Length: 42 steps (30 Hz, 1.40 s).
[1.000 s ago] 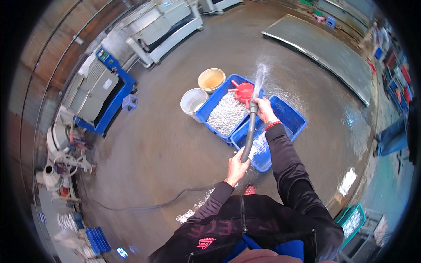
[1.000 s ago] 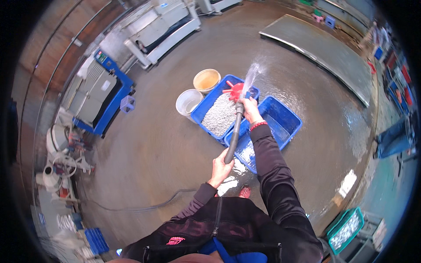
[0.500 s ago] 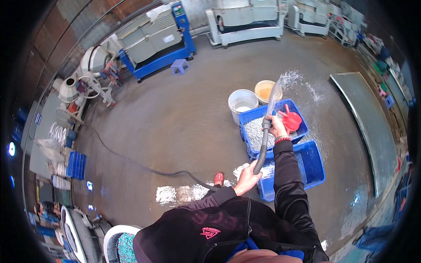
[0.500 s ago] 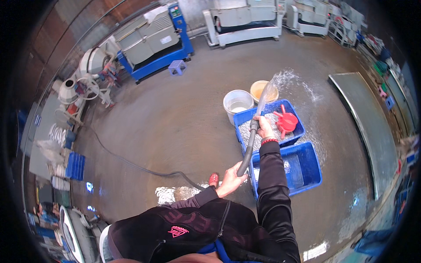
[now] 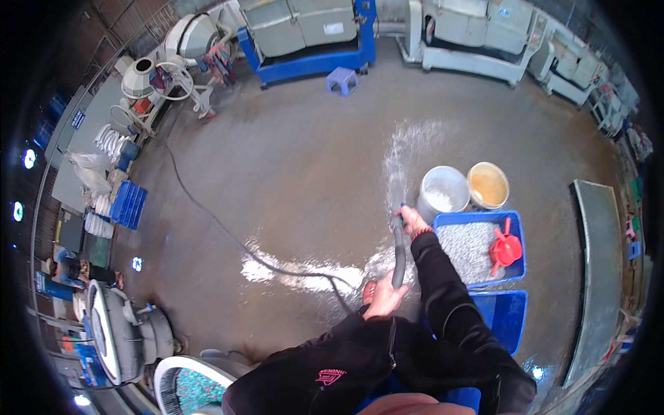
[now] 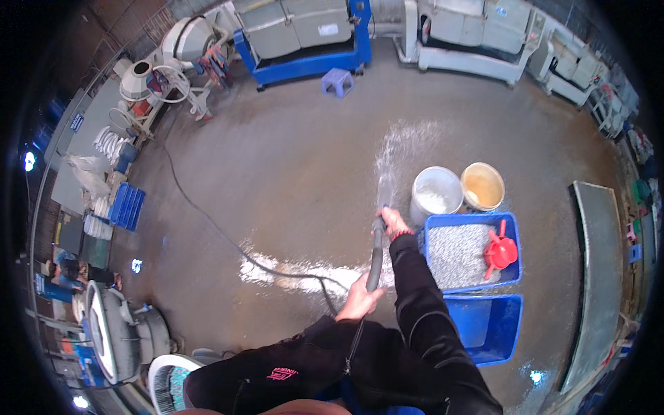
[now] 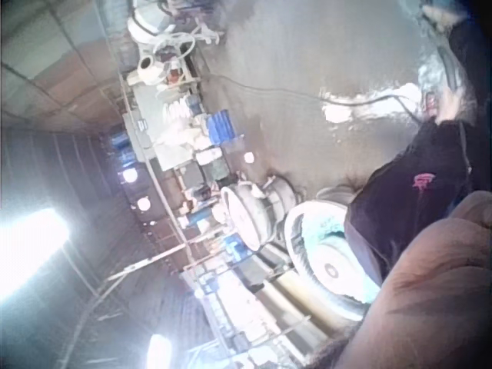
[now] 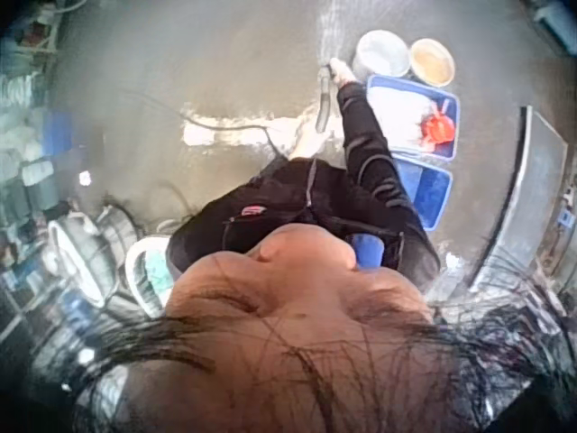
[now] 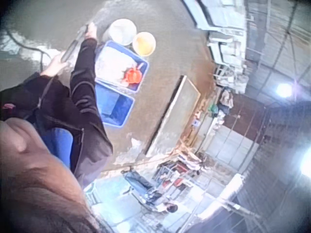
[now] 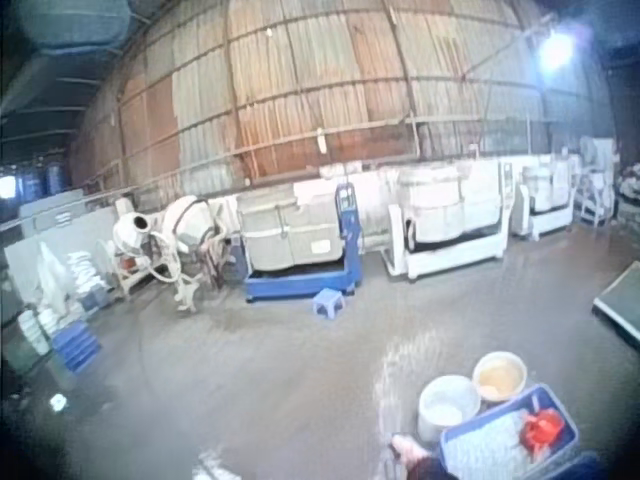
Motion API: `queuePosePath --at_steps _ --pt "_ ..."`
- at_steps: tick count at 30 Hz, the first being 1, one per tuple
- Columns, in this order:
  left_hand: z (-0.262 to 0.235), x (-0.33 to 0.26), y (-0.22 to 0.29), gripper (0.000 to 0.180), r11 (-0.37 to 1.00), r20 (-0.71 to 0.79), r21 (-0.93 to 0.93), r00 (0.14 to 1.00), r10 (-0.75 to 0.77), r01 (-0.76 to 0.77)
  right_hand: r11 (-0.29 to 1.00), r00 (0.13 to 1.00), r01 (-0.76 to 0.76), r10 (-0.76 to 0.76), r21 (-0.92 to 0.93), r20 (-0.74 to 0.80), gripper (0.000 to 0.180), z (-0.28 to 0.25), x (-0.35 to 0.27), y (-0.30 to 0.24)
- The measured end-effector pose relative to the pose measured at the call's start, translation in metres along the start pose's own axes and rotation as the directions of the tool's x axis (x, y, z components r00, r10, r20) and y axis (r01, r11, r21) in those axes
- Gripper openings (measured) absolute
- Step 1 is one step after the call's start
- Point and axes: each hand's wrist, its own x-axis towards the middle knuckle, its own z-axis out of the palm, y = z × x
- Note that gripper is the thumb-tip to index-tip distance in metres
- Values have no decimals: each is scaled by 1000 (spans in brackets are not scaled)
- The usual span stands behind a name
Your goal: The person uses a hose to spray water on the factory floor, moving around machinery and crates to clean different areas. They direct the water stream across the floor and toward equipment bases, then rinse a blue crate containing small items.
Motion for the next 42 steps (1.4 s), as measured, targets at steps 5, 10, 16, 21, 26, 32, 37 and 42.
queuePosePath --at_steps 5,10,16,21,26,32,37,42 --pt "-42 59 21 47 979 -21 -192 997 -69 64 994 994 104 -102 -42 39 24 43 53 -45" --pt "-58 134 57 44 980 1 -200 1000 -8 8 990 990 137 -137 11 -44 30 38 77 -119" --pt "-38 249 102 55 946 -109 12 940 323 -324 933 934 356 -356 -48 17 23 26 152 -231" --pt "-25 358 155 57 959 -102 125 958 267 -253 965 963 263 -263 7 57 20 19 252 -297" --pt "-17 456 195 39 960 -107 229 976 190 -161 967 934 225 -249 121 258 21 28 334 -377" --pt "-14 543 231 35 960 -218 167 941 258 -225 988 972 151 -152 15 181 23 58 383 -468" --pt "-13 614 255 36 990 -148 110 983 106 -90 991 985 127 -130 37 113 24 50 429 -518" --pt "-10 702 273 33 952 -94 142 954 285 -271 958 956 282 -286 61 69 25 34 488 -581"
